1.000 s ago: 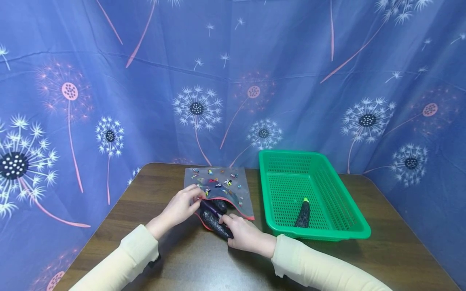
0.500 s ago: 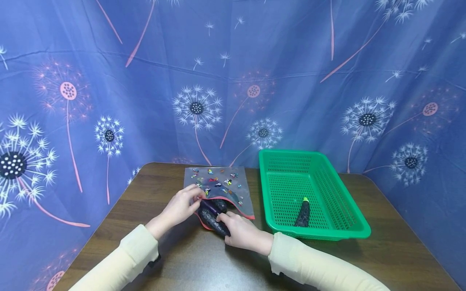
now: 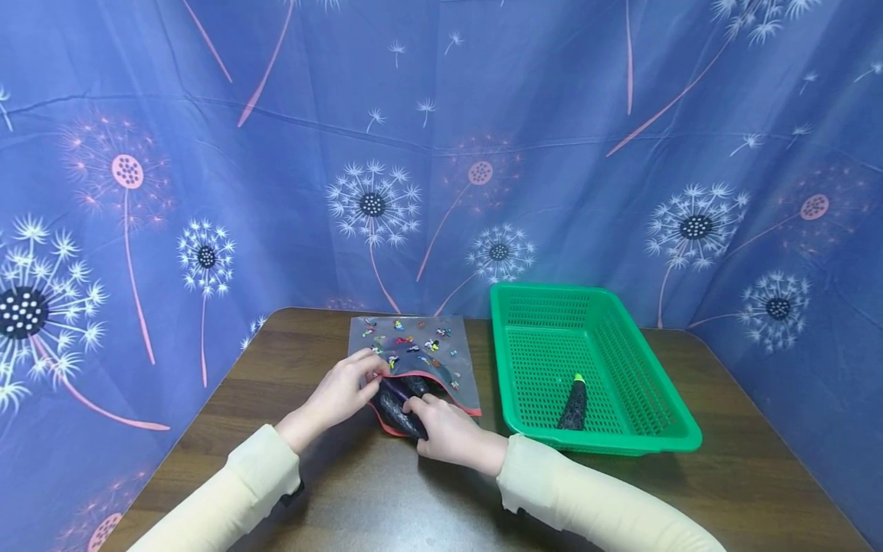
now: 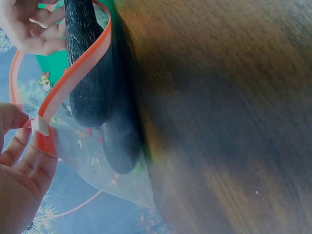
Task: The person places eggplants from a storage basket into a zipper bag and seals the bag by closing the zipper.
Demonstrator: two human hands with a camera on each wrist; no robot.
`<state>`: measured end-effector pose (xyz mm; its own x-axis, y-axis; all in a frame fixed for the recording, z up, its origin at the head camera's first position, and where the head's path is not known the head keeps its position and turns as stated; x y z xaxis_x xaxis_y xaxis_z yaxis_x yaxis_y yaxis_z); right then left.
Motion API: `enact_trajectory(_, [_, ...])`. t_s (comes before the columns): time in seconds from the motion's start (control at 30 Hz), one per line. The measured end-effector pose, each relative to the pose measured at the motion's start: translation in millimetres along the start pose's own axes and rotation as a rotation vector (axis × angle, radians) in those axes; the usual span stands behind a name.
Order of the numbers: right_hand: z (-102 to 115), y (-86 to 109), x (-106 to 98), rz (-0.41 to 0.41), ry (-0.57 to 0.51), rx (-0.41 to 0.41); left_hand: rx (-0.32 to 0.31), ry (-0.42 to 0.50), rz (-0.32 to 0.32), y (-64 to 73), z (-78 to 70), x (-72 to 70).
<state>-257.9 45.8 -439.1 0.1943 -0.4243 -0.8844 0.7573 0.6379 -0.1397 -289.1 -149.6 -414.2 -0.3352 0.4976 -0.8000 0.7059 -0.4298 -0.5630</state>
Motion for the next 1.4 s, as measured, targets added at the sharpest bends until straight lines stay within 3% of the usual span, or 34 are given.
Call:
enact_trajectory(0.63, [3, -13.6, 4, -0.017, 0.0, -0.007, -0.005, -0.001, 0.006, -1.2, -1.5, 1.0])
enact_trajectory(1.0, [3, -21.1, 8, -0.078, 0.007, -0.033, -0.009, 0.007, 0.02, -1.7, -3.1, 0.6])
enact_trajectory(1.4, [0, -18.8, 12, -0.067, 0.006, -0.013, -0.01, -0.003, 0.005, -1.2, -0.9, 0.8])
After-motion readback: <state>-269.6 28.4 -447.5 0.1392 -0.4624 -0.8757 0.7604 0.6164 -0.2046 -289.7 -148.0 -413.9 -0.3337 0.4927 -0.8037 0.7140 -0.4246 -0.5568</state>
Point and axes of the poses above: each hand's wrist, its own y-axis away from the middle knuckle, its own x-axis out of the palm, z = x × y, the point moved 2 cm from there along -y, towards the middle knuckle, and after that the axes turned 11 degrees about -y, right-handed, at the moved point
